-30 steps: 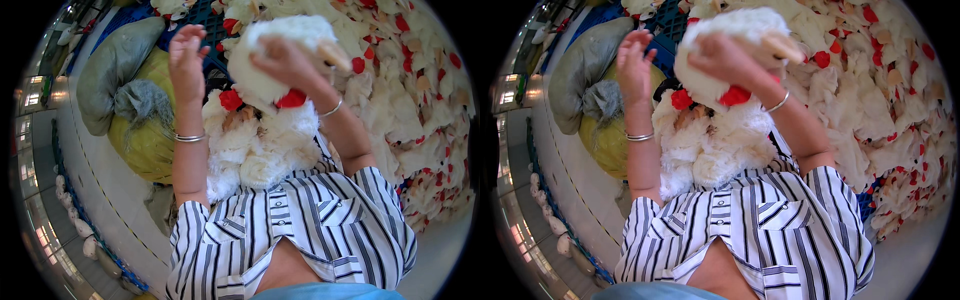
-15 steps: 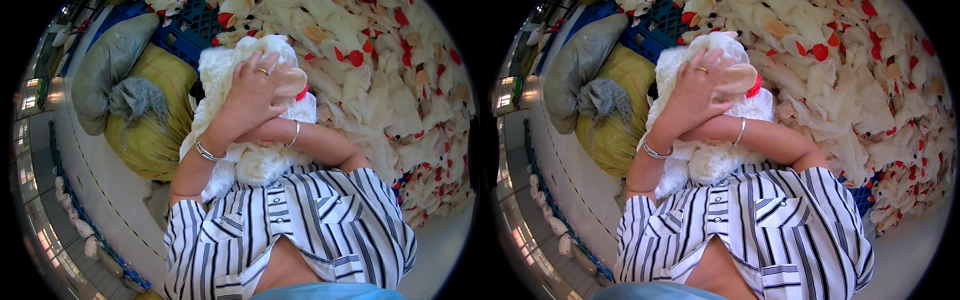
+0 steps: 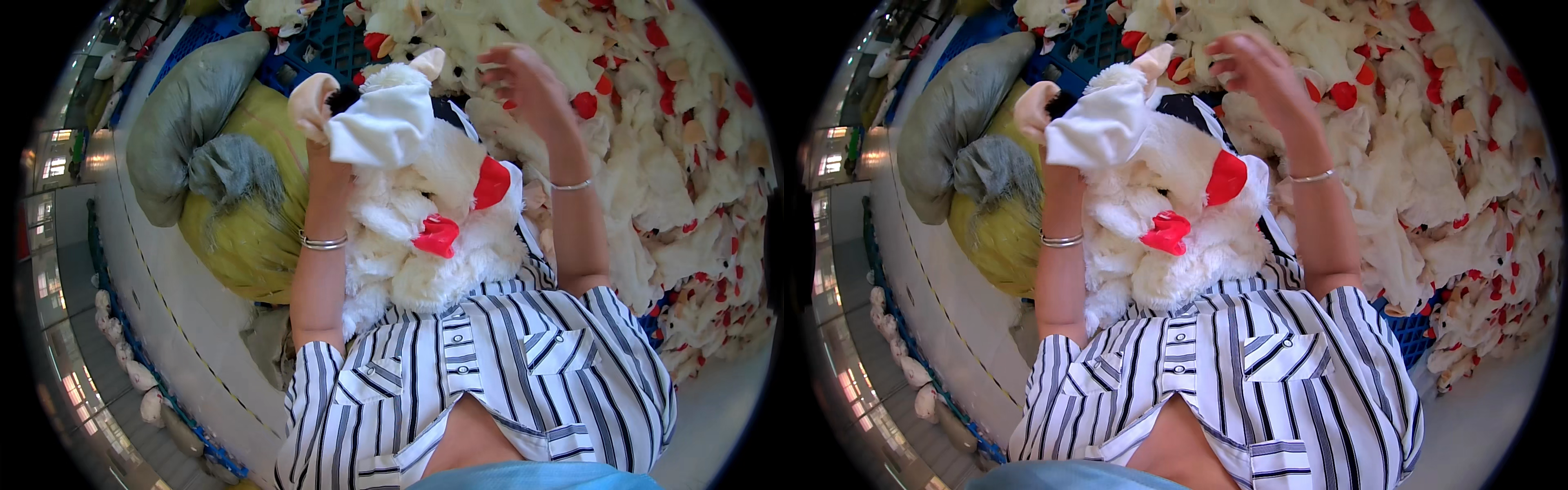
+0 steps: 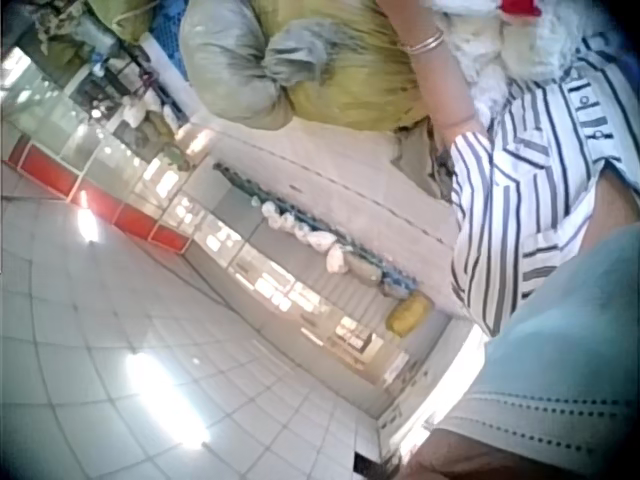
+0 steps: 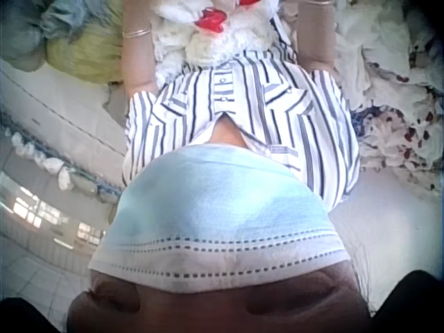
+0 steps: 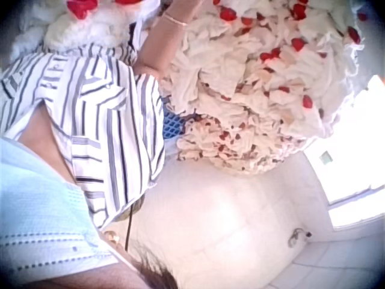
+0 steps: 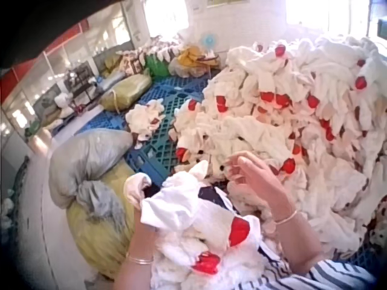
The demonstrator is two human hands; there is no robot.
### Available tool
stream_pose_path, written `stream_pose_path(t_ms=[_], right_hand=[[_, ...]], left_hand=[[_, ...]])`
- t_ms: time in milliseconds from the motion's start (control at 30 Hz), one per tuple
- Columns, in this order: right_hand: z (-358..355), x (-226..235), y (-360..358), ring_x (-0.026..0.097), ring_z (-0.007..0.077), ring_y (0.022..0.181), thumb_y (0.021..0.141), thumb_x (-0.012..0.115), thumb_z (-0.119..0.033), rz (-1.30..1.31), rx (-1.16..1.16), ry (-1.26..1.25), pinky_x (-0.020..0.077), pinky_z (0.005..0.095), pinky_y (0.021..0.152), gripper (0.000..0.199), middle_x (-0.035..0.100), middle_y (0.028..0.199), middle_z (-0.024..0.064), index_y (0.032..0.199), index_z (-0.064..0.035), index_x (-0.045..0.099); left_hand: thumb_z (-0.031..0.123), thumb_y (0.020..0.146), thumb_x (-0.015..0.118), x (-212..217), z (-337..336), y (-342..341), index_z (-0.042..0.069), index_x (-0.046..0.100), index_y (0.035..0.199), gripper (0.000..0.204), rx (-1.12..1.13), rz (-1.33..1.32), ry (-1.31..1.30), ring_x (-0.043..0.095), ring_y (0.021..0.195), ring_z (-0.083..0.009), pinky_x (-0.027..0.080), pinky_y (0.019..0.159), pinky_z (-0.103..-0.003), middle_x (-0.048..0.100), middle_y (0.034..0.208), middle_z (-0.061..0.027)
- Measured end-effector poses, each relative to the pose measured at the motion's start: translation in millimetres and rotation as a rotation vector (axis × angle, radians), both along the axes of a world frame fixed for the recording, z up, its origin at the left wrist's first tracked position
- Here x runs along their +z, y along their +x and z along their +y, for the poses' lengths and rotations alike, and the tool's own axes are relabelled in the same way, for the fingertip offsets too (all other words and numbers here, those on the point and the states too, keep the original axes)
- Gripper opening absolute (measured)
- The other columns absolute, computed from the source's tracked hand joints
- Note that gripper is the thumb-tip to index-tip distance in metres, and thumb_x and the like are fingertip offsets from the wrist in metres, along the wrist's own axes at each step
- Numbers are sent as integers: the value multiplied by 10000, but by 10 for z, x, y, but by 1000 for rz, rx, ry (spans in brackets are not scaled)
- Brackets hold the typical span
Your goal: The person assembles a white stuffed animal by hand, inserting red fabric pieces into the feet and adjusting the head and body. The person handles the plush toy repeatedly, turning it over and manipulating its limbs and head to ensure the parts are properly positioned.
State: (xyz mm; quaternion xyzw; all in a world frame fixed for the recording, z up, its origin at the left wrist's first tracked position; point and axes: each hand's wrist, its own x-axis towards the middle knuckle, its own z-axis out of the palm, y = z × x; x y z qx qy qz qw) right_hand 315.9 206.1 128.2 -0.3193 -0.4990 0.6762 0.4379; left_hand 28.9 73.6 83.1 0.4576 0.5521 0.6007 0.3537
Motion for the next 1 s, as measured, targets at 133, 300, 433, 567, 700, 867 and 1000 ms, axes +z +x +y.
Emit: stream_pose_path(t_ms=[133, 300, 433, 567, 700, 867, 1000], right_hand=[[-187, -61, -583, 603, 99, 902, 937, 622, -412, 21, 226, 136, 496, 248, 716, 432, 644, 1066, 26, 1156, -41, 603], [-267, 507, -802, 585, 63, 829, 893, 701, -398, 100, 239, 206, 489, 232, 692, 368, 645, 930, -9, 1040, -63, 670], [-316, 1241, -701, 621, 82, 771, 956, 615, -221, 455, 8, 144, 498, 222, 667, 190, 657, 897, 6, 1042, -53, 640], [-420, 1545, -665, 602, 69, 741, 965, 617, -191, 583, -30, 297, 493, 215, 644, 118, 629, 859, -10, 996, -78, 621], [-453, 1477, -735, 573, 55, 696, 961, 625, -192, 544, -122, 200, 470, 211, 604, 108, 606, 813, -30, 931, -89, 614], [-233, 483, -751, 609, 87, 807, 936, 659, -179, 311, -50, 140, 515, 263, 702, 156, 620, 893, -3, 1014, -49, 621], [-133, 265, -614, 606, 73, 783, 918, 687, -221, 270, -155, 20, 506, 255, 681, 173, 606, 869, -11, 971, -72, 615]], left_hand=[[365, 897, 569, -12, -62, -71, 81, 575, 1206, 419, 38, 155, 47, 619, 1029, -283, 465, 936, -450, 634, 1117, -119], [405, 983, 405, 880, -209, 58, 29, 570, 1139, 439, -228, -266, 308, 566, 1120, -301, 435, 997, -436, 590, 1213, -182], [422, 1037, 304, 1537, -318, 35, 24, 565, 1037, 475, -393, -477, 555, 537, 1116, -285, 409, 1013, -399, 558, 1251, -209], [403, 1039, 320, 1874, -481, -76, 49, 579, 1004, 441, -255, -474, 652, 544, 1064, -256, 427, 983, -389, 586, 1166, -184], [330, 1035, 403, 1811, -584, -205, 39, 588, 1069, 346, 168, -375, 549, 579, 1042, -203, 460, 951, -366, 608, 1087, -107], [147, 992, 509, 1156, -684, -521, 44, 615, 1074, 170, 275, -148, 408, 594, 918, -137, 503, 826, -302, 614, 1014, -60], [47, 964, 511, 582, -990, -870, 93, 640, 956, 138, 144, 42, 59, 551, 717, -82, 466, 628, -236, 605, 872, -15]])
